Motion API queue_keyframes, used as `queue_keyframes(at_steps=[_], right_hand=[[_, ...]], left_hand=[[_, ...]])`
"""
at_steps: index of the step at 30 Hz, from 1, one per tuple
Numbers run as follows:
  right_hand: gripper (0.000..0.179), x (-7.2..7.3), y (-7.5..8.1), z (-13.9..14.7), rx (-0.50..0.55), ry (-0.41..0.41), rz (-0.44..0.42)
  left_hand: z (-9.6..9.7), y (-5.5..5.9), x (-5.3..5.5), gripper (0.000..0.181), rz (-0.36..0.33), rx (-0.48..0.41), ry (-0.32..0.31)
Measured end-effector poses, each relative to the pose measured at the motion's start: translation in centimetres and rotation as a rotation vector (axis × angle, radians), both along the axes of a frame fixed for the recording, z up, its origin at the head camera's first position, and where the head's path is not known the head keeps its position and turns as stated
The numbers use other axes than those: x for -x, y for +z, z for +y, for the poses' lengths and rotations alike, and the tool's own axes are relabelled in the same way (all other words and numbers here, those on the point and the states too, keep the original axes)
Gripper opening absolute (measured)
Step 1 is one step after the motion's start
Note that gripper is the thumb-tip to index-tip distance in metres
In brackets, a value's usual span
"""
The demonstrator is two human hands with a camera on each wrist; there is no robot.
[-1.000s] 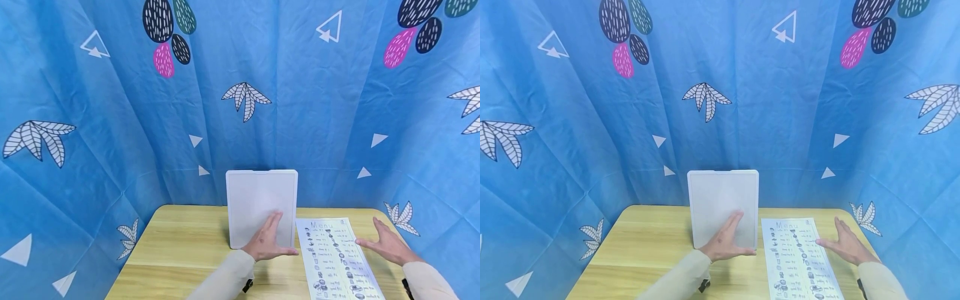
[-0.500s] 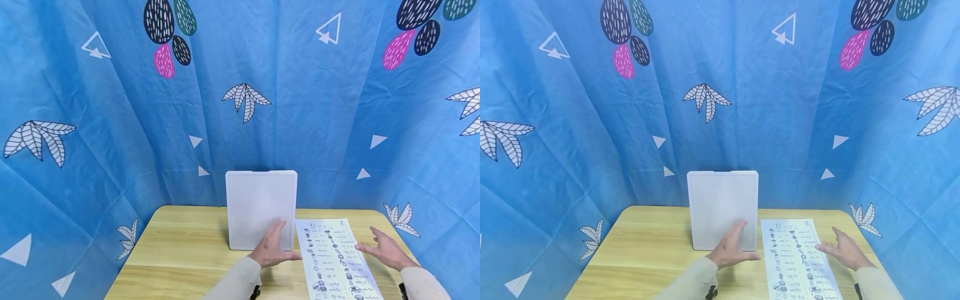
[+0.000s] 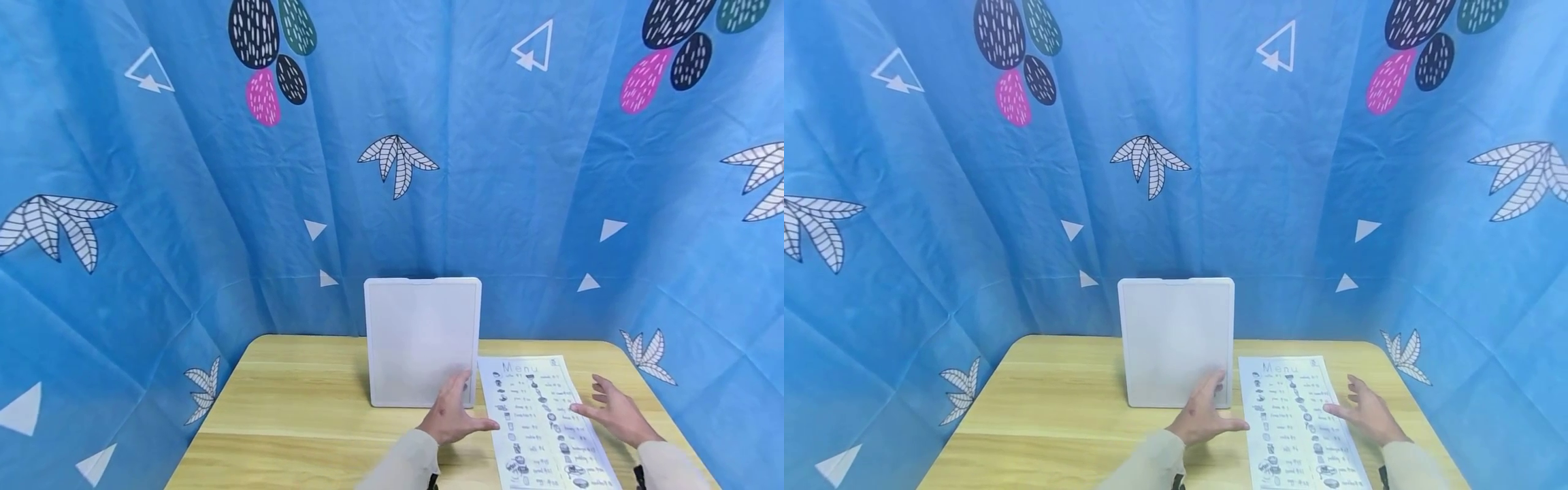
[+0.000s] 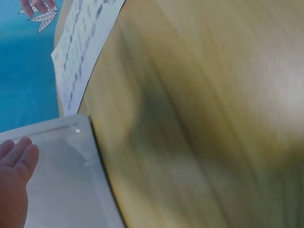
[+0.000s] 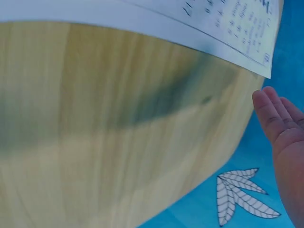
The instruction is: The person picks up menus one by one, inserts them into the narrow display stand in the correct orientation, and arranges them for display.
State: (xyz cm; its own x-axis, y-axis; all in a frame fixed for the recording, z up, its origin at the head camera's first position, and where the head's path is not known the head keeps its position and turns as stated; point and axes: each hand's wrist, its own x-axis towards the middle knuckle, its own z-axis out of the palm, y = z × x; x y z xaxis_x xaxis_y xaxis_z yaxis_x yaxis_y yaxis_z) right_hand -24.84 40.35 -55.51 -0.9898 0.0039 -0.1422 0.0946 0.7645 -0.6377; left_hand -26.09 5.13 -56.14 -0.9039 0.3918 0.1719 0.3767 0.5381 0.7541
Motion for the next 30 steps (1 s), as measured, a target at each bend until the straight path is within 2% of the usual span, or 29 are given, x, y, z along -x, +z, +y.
queue_keyframes(at_steps=[4, 9, 16, 21, 26, 30], right_hand=[[0.112, 0.0, -1.1, -0.3, 0.030, -0.028, -0.009], [0.113, 0.0, -1.6, -0.6, 0.041, -0.046, -0.021], [0.108, -0.7, -2.0, -0.2, 0.042, -0.032, -0.052], [0.105, -0.8, -2.9, 0.0, 0.035, -0.036, -0.064], [0.107, -0.5, -3.2, -0.2, 0.070, -0.062, -0.106], [0.107, -0.2, -3.1, -0.4, 0.079, -0.070, -0.117]], left_hand=[[0.8, -0.9, -0.2, 0.105, -0.017, -0.022, -0.002], [1.4, -1.6, -0.4, 0.100, -0.087, -0.101, -0.001], [2.2, -2.2, -0.6, 0.093, -0.234, -0.220, 0.027], [3.0, -2.6, -1.0, 0.092, -0.330, -0.256, 0.062], [3.5, -3.0, -1.0, 0.090, -0.356, -0.232, 0.107], [3.6, -3.0, -0.8, 0.082, -0.383, -0.275, 0.144]])
